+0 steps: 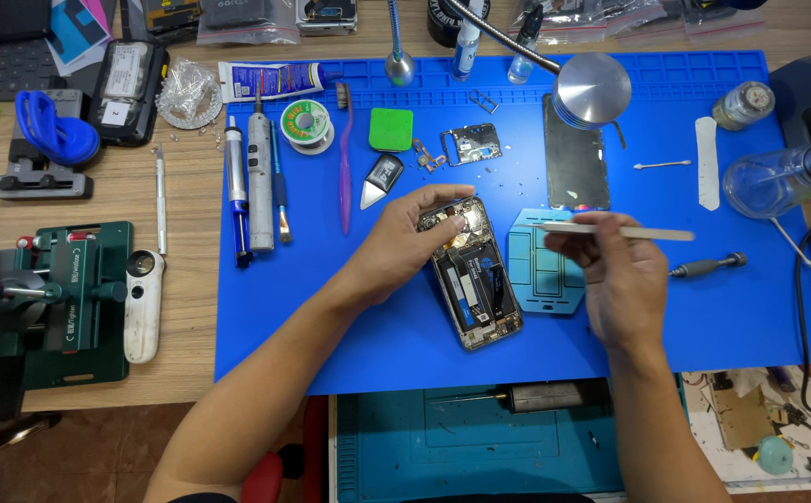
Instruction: The person works on a disassembled smartphone on a blue mat, using a cotton swab to clean a small circuit board component. They then place the component back into the phone chassis and use tweezers to adjust internal parts.
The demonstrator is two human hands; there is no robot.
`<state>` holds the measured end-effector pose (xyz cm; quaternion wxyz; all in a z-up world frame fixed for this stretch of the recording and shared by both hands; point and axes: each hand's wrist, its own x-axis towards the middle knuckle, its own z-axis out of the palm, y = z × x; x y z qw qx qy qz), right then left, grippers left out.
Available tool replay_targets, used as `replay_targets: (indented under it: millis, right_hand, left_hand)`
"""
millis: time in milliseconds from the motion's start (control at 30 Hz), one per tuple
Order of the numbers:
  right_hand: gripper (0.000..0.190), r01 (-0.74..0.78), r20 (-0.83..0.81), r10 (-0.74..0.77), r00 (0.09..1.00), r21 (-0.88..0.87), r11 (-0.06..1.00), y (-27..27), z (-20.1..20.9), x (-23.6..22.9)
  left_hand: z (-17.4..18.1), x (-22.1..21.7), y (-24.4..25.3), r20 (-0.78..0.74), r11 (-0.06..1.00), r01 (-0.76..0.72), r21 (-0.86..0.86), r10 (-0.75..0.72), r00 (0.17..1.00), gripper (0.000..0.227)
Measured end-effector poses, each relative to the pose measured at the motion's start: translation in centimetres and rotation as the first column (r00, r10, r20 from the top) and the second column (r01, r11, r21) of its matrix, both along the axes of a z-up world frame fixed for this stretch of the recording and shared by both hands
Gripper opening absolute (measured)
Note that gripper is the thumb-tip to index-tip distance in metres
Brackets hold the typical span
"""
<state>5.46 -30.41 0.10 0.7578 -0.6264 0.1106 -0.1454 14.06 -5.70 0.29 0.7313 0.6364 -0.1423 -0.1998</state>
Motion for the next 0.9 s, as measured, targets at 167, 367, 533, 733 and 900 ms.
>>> replay_targets:
  millis: [167,367,533,733,900]
  right_hand:
    - [0.025,0.008,0.071,0.06,0.996,-0.708,0.706,-1.0,4.0,0.1]
    - [0.023,-0.095,-0.085,0.084,0.993,-0.987,0.131,-1.5,3.0,2.0]
    - [0.028,-0.148,-0.105,0.137,0.985,-0.923,0.355,1.5,5.9,3.2]
    - [0.05,-0.489,-0.389,0.301,0.871,-0.617,0.617,2.9,7.3,5.4]
    - [0.044,-0.572,-0.467,0.338,0.817,-0.584,0.576,3.2,8.1,6.0]
  left_hand:
    - [1.5,-0.1,-0.1,-0.093,0.992,0.002,0.125,0.01,0.996,0.041]
    - [-1.1,-0.1,-0.2,-0.322,0.977,-0.072,-0.2,0.004,0.947,0.049]
    - [-1.6,0.0,0.0,-0.4,0.94,-0.053,-0.337,-0.092,0.912,0.051]
    - [-2.5,0.4,-0.6,-0.401,0.897,-0.053,-0.438,-0.142,0.905,0.059]
    - [0.8,-0.4,0.0,-0.319,0.955,0.033,-0.293,-0.13,0.939,0.058]
